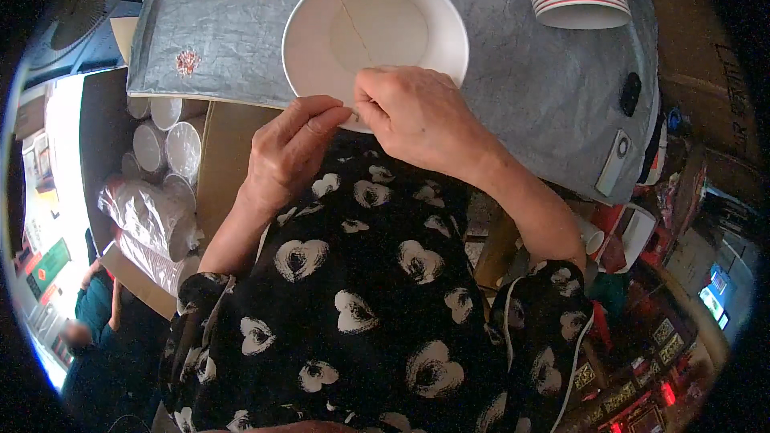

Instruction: Assembling paper buckets by threading string handles through pre-punched holes in the rim.

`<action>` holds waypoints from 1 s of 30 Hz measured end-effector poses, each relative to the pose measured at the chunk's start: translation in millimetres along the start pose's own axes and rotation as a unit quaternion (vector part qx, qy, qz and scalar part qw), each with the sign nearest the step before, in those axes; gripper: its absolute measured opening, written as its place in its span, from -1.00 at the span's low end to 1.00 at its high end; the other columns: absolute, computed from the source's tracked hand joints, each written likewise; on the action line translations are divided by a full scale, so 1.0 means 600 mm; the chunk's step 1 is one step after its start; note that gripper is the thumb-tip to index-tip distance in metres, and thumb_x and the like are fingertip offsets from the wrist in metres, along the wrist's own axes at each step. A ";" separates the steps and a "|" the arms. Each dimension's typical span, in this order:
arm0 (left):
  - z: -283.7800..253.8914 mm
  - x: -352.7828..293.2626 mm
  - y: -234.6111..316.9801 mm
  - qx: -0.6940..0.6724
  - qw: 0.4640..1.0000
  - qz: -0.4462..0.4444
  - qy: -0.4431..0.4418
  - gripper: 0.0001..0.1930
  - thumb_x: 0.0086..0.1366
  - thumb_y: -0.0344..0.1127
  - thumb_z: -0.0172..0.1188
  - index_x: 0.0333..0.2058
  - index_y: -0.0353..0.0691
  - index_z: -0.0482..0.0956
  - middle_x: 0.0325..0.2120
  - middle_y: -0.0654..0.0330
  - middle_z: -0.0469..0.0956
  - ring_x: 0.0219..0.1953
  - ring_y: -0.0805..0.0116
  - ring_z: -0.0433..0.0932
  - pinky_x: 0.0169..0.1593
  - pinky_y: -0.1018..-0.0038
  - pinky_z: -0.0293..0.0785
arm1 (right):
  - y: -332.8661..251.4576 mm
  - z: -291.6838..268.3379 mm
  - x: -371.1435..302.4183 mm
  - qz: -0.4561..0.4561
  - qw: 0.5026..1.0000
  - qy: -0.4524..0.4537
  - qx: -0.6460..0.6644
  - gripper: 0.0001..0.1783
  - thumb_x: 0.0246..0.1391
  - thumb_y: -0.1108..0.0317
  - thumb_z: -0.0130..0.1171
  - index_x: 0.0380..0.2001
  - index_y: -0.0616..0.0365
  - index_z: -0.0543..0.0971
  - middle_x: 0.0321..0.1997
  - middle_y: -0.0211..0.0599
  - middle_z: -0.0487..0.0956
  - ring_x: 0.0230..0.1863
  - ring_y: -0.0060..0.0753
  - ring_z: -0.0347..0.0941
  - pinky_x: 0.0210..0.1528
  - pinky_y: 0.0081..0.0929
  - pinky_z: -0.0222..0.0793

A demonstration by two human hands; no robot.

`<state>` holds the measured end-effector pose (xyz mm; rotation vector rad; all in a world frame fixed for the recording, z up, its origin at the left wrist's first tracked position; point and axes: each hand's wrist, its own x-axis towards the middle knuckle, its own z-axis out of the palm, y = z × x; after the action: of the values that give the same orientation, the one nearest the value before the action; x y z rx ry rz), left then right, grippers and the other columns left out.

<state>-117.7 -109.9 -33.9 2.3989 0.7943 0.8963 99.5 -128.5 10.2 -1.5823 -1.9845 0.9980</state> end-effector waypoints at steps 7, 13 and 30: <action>-0.003 0.005 0.002 0.001 1.000 -0.003 -0.006 -0.67 0.01 -0.61 0.28 -0.18 -0.28 0.65 -0.19 0.18 0.59 -0.31 0.24 0.67 -0.31 0.41 0.64 | -0.007 -0.005 0.002 0.011 1.000 -0.009 -0.001 -0.84 0.21 0.37 0.12 -0.39 0.24 0.52 -0.41 -0.03 0.60 -0.29 0.09 0.59 -0.22 -0.04 0.44; -0.004 0.010 0.008 -0.017 0.999 -0.028 0.002 -0.65 0.11 -0.59 0.27 -0.09 -0.23 0.60 -0.22 0.18 0.61 -0.36 0.19 0.67 -0.33 0.38 0.64 | -0.012 -0.009 0.006 0.030 0.999 -0.033 0.000 -0.81 0.19 0.35 0.17 -0.41 0.26 0.56 -0.42 -0.03 0.60 -0.32 0.08 0.58 -0.22 -0.04 0.44; 0.023 0.098 -0.026 -0.111 0.978 -0.048 0.167 -0.66 0.19 -0.57 0.35 -0.06 -0.24 0.51 -0.06 0.10 0.53 -0.29 0.29 0.70 -0.26 0.41 0.68 | 0.029 -0.069 0.030 -0.039 0.998 -0.015 0.036 -0.67 0.05 0.62 0.20 -0.06 0.29 0.57 -0.13 -0.19 0.53 -0.08 -0.26 0.57 0.01 -0.38 0.50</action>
<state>-76.9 -63.2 -27.0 2.0264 0.8698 1.2966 135.1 -98.3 22.3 -1.4491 -1.9912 1.0560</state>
